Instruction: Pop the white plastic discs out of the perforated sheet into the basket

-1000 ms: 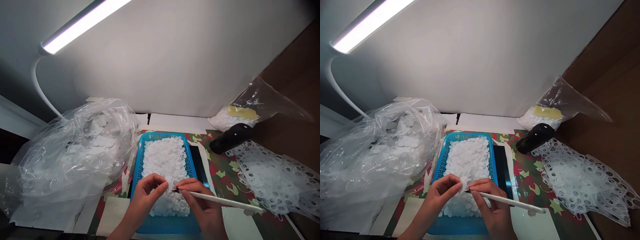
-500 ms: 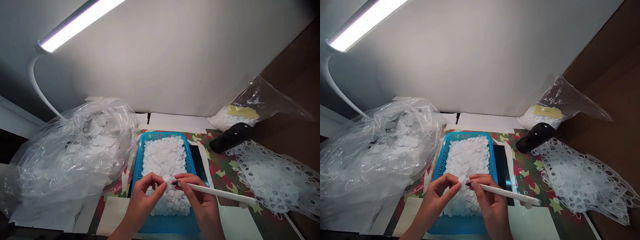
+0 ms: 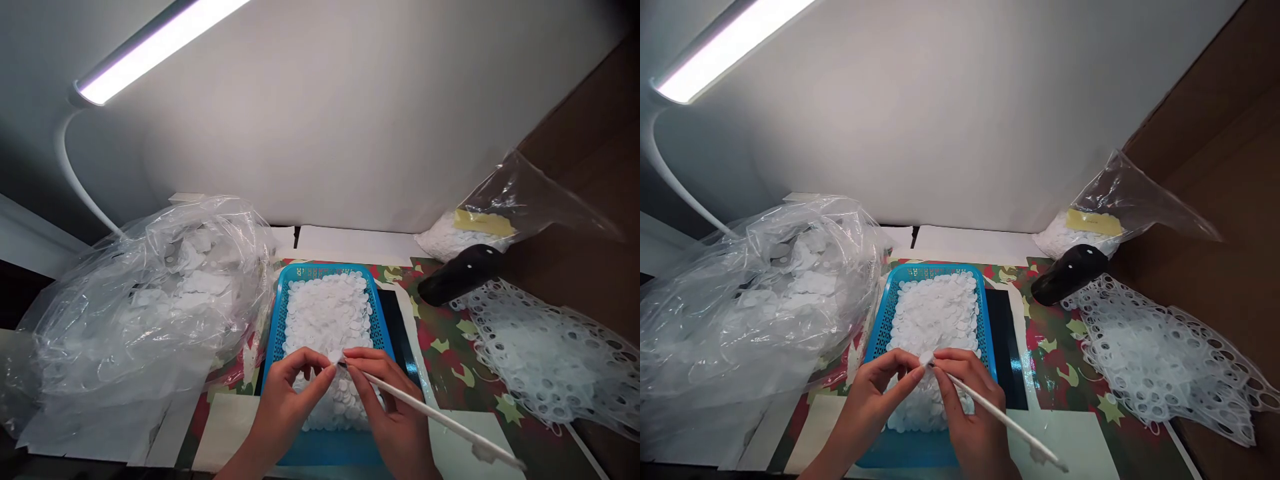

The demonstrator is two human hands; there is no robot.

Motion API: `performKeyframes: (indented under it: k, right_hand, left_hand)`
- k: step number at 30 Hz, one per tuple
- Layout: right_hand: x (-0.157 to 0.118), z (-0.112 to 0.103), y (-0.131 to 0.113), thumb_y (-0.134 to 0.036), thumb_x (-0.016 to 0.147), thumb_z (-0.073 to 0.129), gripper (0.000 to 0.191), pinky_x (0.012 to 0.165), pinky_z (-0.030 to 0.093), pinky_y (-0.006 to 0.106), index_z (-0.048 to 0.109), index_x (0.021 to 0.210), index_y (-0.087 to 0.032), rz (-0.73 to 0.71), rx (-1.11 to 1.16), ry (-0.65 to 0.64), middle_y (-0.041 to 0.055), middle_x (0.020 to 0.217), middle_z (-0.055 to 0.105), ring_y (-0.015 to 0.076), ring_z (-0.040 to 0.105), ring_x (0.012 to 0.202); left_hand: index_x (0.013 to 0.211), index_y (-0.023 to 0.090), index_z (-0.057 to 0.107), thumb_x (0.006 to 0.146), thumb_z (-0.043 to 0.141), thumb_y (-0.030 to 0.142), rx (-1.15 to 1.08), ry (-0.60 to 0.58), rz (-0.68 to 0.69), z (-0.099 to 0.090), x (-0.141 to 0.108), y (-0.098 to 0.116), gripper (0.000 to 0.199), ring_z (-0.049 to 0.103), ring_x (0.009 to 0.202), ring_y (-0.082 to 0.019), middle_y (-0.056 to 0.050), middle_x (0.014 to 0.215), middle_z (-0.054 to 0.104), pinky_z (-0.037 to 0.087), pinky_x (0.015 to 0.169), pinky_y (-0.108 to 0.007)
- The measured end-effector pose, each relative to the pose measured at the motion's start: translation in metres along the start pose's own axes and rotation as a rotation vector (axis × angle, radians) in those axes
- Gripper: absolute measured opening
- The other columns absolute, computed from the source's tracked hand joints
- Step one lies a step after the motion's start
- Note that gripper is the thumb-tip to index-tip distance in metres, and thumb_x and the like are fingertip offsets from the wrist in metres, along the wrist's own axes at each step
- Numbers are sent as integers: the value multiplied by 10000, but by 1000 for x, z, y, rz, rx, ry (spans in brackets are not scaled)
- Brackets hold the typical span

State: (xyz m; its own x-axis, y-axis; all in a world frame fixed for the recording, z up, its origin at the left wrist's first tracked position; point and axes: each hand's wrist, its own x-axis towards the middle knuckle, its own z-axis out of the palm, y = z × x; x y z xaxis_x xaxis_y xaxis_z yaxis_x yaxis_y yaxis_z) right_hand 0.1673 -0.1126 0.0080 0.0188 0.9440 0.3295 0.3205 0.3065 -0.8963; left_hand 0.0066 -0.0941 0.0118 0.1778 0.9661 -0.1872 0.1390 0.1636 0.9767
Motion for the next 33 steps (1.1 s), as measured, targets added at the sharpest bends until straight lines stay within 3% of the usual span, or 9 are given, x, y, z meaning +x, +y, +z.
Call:
performKeyframes:
  k: [9, 13, 19, 23, 27, 33]
  right_hand:
    - [-1, 7, 0, -132, 886, 553, 155, 854, 512, 221, 646, 949, -238, -91, -149, -7, 29, 1021, 651, 146, 641, 987]
    - [-3, 5, 1, -146, 891, 548, 160, 842, 527, 258, 644, 958, -254, -32, -115, 24, 33, 1017, 642, 162, 630, 989]
    - [-3, 7, 1, -169, 897, 550, 133, 795, 543, 277, 642, 916, -263, 88, 64, 51, 29, 979, 637, 170, 619, 978]
    - [-3, 9, 2, -168, 893, 554, 131, 805, 539, 277, 649, 907, -256, 94, 77, 75, 32, 969, 640, 172, 617, 979]
    - [-4, 9, 1, -162, 881, 564, 138, 782, 555, 301, 666, 916, -247, 59, 33, 65, 45, 956, 649, 191, 631, 955]
    - [-4, 5, -2, -133, 869, 564, 152, 785, 559, 291, 671, 922, -227, -57, -112, 45, 61, 943, 667, 192, 655, 922]
  left_hand:
    - [784, 195, 634, 844, 602, 369, 51, 0, 17, -1, 1, 1, 187, 523, 731, -160, -13, 758, 610, 417, 686, -259]
    - [761, 194, 598, 874, 555, 353, 86, 9, 48, -2, 0, 2, 200, 517, 708, -156, -6, 730, 573, 424, 666, -258]
    - [763, 192, 529, 839, 587, 201, 366, 219, 364, -1, -1, 3, 96, 486, 643, -135, 10, 708, 533, 395, 604, -248]
    - [719, 187, 535, 842, 562, 144, 518, 153, 465, 0, -3, 6, 133, 518, 644, -141, 13, 663, 544, 402, 652, -277]
    - [767, 190, 590, 857, 557, 167, 566, 80, 422, 1, -3, 9, 100, 571, 692, -157, 7, 693, 612, 410, 704, -301]
    - [765, 193, 618, 865, 549, 202, 593, 77, 390, 1, -1, 9, 122, 579, 649, -162, 5, 669, 642, 413, 690, -307]
